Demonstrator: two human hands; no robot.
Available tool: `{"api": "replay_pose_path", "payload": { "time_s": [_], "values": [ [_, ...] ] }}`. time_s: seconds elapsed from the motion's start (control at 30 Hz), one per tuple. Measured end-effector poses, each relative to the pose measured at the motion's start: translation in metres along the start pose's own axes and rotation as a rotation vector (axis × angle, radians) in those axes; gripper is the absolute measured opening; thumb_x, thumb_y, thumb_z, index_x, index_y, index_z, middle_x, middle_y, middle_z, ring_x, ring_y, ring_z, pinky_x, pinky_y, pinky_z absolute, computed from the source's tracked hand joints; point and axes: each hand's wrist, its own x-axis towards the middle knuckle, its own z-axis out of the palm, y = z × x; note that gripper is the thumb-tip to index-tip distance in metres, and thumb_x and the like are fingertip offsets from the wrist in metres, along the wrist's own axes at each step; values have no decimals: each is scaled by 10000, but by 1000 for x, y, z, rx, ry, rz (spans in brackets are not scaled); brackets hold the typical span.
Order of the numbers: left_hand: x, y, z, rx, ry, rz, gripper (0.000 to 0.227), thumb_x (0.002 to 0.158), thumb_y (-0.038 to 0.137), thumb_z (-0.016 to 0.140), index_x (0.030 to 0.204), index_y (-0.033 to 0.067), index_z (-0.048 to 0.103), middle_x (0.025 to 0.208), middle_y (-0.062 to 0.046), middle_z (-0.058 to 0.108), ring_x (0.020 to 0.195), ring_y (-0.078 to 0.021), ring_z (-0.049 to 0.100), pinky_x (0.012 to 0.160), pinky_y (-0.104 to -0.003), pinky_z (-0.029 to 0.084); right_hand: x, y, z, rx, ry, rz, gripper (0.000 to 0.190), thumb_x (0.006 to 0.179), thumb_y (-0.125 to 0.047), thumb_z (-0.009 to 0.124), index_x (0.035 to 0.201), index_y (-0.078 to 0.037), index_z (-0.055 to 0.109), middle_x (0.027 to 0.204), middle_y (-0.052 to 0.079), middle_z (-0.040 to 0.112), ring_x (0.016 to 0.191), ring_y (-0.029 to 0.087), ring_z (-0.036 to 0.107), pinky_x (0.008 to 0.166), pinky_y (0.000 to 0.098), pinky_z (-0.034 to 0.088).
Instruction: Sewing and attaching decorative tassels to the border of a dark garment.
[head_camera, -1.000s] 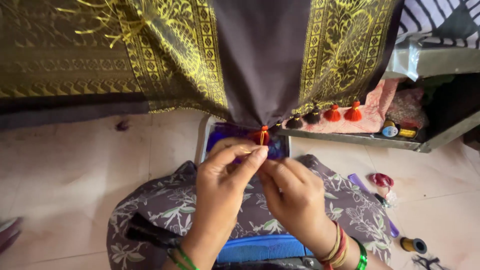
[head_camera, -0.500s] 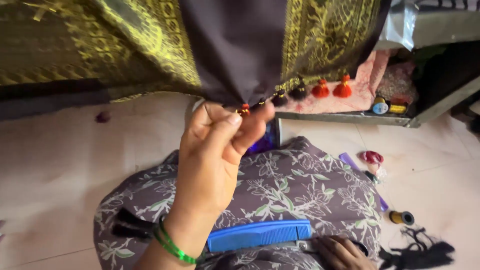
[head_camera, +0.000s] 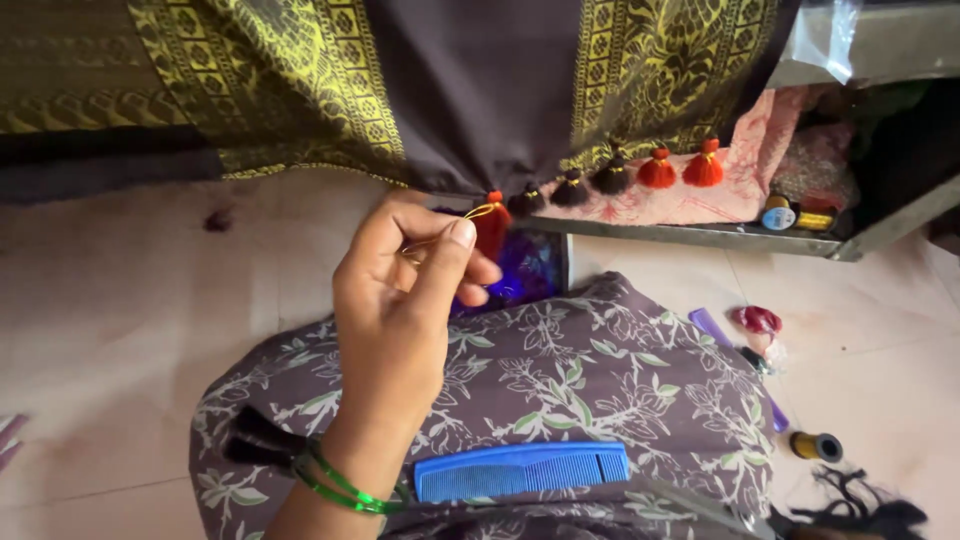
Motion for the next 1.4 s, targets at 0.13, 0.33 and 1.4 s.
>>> {"api": "replay_pose_path", "payload": {
  "time_s": [0.13,0.33,1.4],
  "values": [
    [-4,-10,3,-520,-80,-108,41,1030,-9,566,1017,5,603,1144,-221,692,1088,-301,715,942,-366,597,89,-91,-80,247,-214,168,452,836,-328,848,1067,-20,610,852,52,672,821,164,665,709,317,515],
    [-9,-7,2,-642,-96,-150,86,1010,-21,532,947,31,557,1247,-224,675,1255,-361,654,1031,-435,563,180,-209,-67,541,-126,164,802,712,-579,853,1296,-116,557,931,17,707,746,114,671,587,271,586],
    [6,-41,7,227,-3,70,202,1032,181,646,1086,31,771,981,-20,799,849,-37,652,775,-192,512,278,-277,-177,-404,-39,242,679,581,-516,977,1079,-132,721,751,21,700,662,162,671,605,355,550]
  ]
}}
